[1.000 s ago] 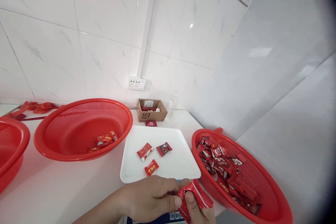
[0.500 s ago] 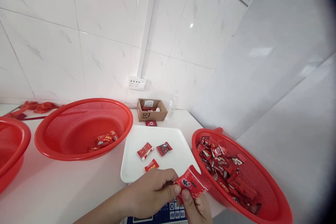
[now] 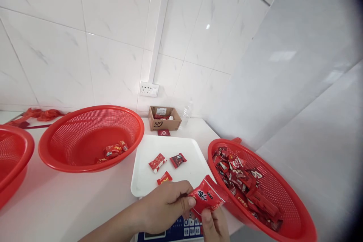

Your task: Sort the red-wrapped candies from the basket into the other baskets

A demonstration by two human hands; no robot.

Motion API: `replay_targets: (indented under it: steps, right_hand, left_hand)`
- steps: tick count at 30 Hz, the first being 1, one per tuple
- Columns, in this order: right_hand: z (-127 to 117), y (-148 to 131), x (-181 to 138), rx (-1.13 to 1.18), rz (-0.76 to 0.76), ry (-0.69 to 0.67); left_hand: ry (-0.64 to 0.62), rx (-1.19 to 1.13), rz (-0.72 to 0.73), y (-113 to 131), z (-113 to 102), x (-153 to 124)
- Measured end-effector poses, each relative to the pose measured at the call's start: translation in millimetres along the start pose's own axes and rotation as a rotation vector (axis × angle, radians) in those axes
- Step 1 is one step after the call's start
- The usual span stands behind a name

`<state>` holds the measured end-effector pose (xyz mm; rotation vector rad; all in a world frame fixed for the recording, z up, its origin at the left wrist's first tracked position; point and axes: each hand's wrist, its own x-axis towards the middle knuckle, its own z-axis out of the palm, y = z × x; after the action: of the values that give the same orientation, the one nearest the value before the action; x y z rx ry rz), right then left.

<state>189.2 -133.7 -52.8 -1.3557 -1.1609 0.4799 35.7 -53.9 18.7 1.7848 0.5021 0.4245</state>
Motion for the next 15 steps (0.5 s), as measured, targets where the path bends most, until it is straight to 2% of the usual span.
replay_targets:
  steps: [6, 15]
  right_hand:
    - [-1, 3, 2, 0.005, 0.086, 0.047]
    - [-4, 10, -4, -0.114, -0.014, -0.043]
  left_hand:
    - [0.027, 0.051, -0.001, -4, 1, 1]
    - [0.052, 0.007, 0.051, -10, 2, 4]
